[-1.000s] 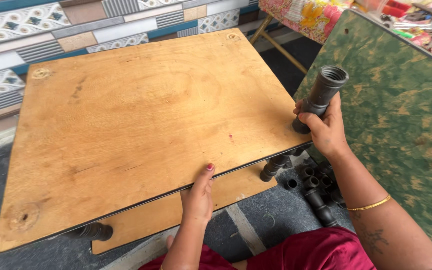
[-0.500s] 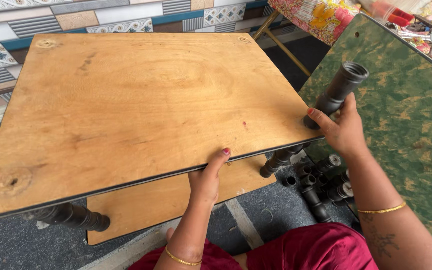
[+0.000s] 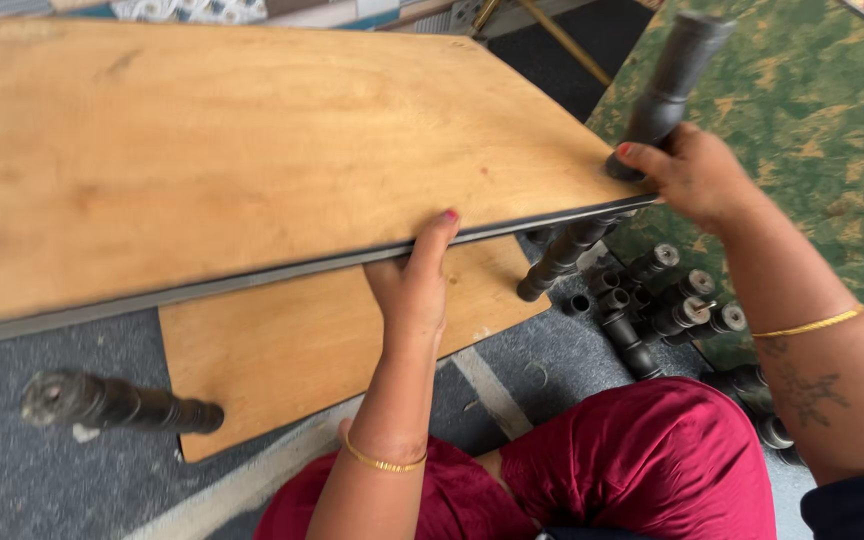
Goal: The person sits on the floor and attaches metal threaded legs to a square wooden tabletop. They pick up each leg, align it with a pre-drilled hole, and screw it in by hand, repeating the process for multiple legs.
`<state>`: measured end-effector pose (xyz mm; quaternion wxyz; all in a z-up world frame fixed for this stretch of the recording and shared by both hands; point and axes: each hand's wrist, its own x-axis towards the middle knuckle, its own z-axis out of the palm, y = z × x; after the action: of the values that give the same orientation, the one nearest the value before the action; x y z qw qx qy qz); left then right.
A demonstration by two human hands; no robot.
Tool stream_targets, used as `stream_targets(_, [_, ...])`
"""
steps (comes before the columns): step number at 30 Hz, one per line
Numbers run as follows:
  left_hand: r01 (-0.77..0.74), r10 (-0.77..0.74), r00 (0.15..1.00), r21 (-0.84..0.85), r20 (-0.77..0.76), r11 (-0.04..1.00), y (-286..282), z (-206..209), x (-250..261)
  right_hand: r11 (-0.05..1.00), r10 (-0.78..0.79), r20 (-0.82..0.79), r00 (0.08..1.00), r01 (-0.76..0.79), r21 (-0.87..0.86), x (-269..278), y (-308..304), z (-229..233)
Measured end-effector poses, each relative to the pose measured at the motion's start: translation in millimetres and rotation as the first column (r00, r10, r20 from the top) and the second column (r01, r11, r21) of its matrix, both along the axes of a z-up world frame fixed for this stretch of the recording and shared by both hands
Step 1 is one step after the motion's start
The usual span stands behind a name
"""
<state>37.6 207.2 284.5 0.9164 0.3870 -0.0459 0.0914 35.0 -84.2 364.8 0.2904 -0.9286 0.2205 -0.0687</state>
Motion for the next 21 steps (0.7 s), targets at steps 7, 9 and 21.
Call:
stream_targets(7, [0.044, -0.044, 0.996, 0.007, -0.076, 0.999, 5, -16, 7, 1.000, 0.001, 0.068, 0.998, -0.001, 0.006, -9, 6, -4])
stream_targets(9, [0.058, -0.058, 0.997, -0.017, -0.048, 0.998, 0, -18, 6, 0.995, 0.083, 0.209, 0.974, -0.091, 0.028, -8, 12, -2])
stream_targets(21, [0.069, -0.070, 0.997, -0.029, -0.014, 0.997, -2, -24, 3, 0.996, 0.018, 0.121, 0.992, -0.028, 0.081, -5, -7, -17])
